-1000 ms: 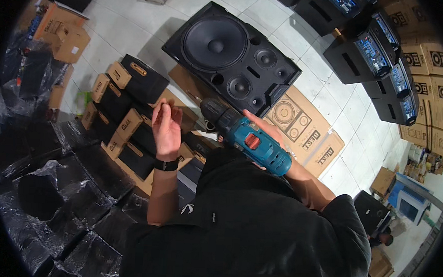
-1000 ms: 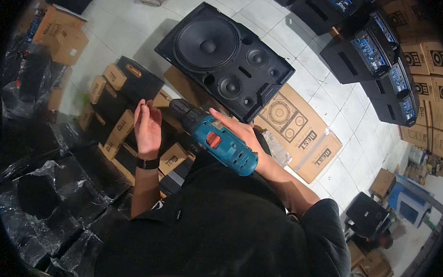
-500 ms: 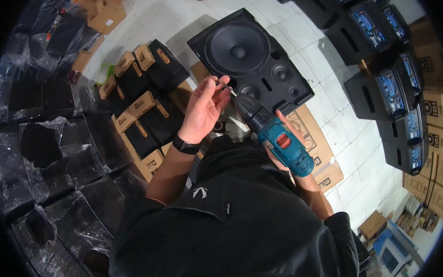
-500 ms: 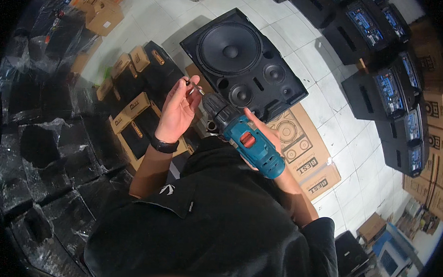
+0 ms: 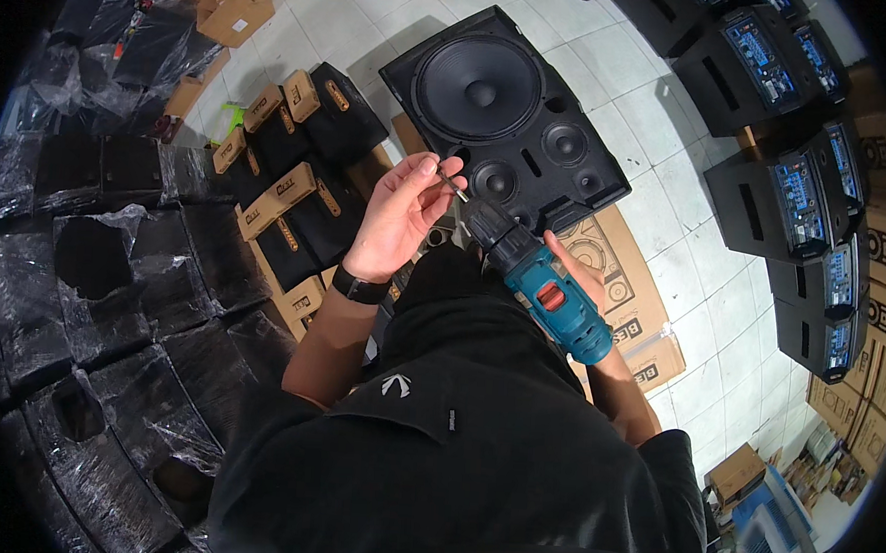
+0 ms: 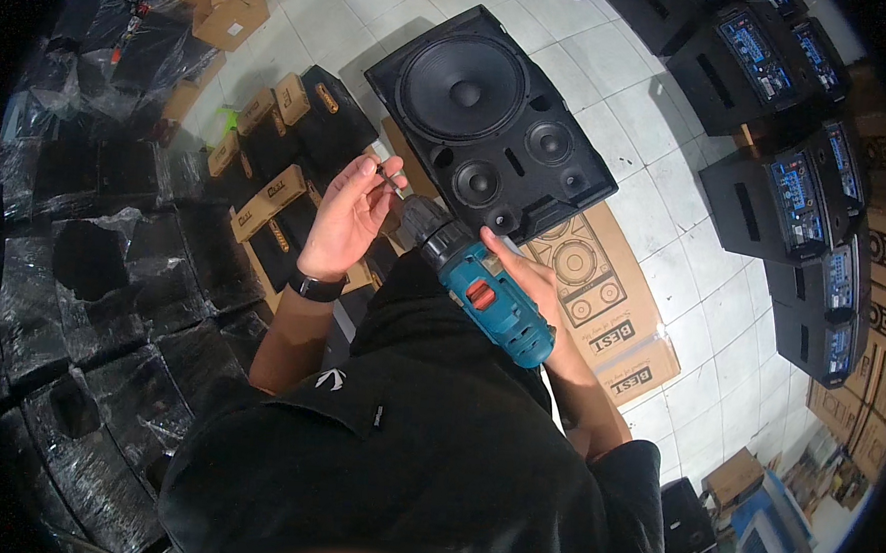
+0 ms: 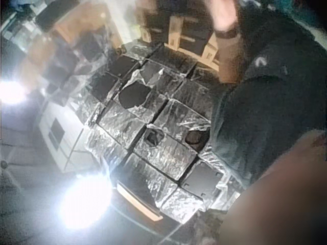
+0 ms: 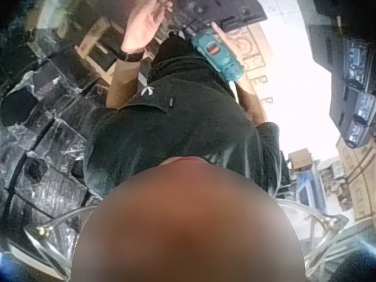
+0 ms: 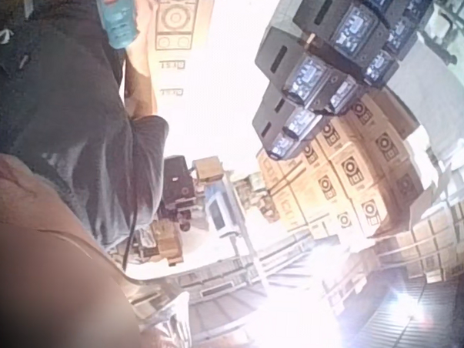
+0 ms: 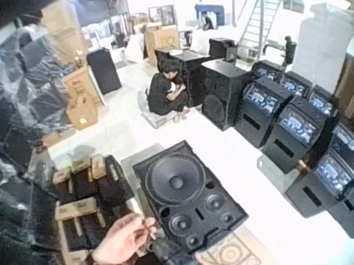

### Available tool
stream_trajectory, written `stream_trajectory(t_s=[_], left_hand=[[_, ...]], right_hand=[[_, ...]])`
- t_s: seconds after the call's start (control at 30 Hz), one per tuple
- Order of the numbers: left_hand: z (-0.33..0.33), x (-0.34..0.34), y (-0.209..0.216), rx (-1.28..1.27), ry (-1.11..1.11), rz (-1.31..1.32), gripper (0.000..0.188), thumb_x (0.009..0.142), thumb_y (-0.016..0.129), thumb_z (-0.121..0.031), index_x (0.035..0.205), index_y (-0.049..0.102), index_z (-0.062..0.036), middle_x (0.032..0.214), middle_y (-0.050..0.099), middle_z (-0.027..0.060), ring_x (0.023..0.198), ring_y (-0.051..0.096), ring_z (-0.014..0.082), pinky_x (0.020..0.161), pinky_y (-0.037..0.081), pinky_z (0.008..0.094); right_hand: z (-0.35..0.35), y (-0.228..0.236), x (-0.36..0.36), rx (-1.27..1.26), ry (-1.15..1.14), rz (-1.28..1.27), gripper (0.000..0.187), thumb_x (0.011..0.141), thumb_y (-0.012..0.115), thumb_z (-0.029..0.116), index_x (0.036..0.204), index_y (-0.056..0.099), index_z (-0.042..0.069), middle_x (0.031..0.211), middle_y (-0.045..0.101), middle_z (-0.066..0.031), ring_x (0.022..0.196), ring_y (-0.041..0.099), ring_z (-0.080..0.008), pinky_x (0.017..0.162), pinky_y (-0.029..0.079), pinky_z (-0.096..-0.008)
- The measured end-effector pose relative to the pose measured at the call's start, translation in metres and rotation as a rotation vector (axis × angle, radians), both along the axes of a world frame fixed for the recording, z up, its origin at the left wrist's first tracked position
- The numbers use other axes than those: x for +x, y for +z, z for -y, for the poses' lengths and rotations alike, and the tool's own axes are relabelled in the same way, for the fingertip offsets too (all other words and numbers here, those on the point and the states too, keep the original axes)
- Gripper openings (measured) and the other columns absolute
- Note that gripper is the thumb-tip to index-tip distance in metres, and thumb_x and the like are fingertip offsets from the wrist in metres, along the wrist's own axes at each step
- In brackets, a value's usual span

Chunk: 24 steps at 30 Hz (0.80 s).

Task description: The person uses a cordless drill to fasten screws into a large speaker enclosure, securing multiple speaker drivers. They repeatedly position screws, drive them with the drill, and reposition the enclosure to access different fastening points.

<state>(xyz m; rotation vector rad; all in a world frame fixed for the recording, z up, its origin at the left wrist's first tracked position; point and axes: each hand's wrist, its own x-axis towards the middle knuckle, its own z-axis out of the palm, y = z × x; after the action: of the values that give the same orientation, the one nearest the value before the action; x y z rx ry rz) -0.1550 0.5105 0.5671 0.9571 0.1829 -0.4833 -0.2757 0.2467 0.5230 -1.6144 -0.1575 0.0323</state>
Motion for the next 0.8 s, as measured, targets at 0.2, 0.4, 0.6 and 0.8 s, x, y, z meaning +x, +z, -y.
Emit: stream_trajectory(t_s=[0.2,0.4,0.6,0.8], left_hand=[[0.014,0.006,0.006,-0.117,-0.002,-0.066,0.021,0.105,0.064,-0.019,0.122,0.067,-0.0057,0.124,0.072,0.0122,0.112,0.072,0.0223,0.090,0.063,0.0254],[0.031,0.011,0.009,-0.116,-0.033,-0.044,0.023,0.107,0.061,-0.023,0.121,0.067,-0.0067,0.125,0.072,0.0097,0.111,0.071,0.0187,0.089,0.061,0.0219],[0.028,0.026,0.006,-0.196,-0.134,-0.024,0.022,0.108,0.058,-0.021,0.124,0.065,-0.0071,0.126,0.071,0.0091,0.111,0.071,0.0181,0.092,0.061,0.0234],[0.014,0.045,-0.004,-0.309,-0.238,-0.030,0.020,0.107,0.060,-0.021,0.122,0.066,-0.0087,0.128,0.070,0.0084,0.115,0.070,0.0196,0.094,0.063,0.0285]], right_hand=[[0.018,0.008,0.004,-0.142,0.005,0.200,0.066,0.087,0.076,0.012,0.149,0.057,0.003,0.097,0.073,-0.0145,0.088,0.074,-0.0248,0.089,0.054,-0.0329],[0.021,0.009,0.003,-0.107,-0.080,0.255,0.064,0.087,0.075,0.009,0.149,0.058,0.004,0.094,0.072,-0.0141,0.083,0.071,-0.0248,0.084,0.054,-0.0324],[0.023,0.004,0.016,-0.142,-0.067,0.411,0.064,0.086,0.074,0.006,0.148,0.058,0.005,0.091,0.070,-0.0138,0.077,0.068,-0.0250,0.076,0.053,-0.0321],[0.021,0.015,0.032,-0.206,-0.021,0.431,0.064,0.086,0.072,0.003,0.148,0.059,0.006,0.097,0.072,-0.0142,0.082,0.070,-0.0243,0.078,0.054,-0.0319]])
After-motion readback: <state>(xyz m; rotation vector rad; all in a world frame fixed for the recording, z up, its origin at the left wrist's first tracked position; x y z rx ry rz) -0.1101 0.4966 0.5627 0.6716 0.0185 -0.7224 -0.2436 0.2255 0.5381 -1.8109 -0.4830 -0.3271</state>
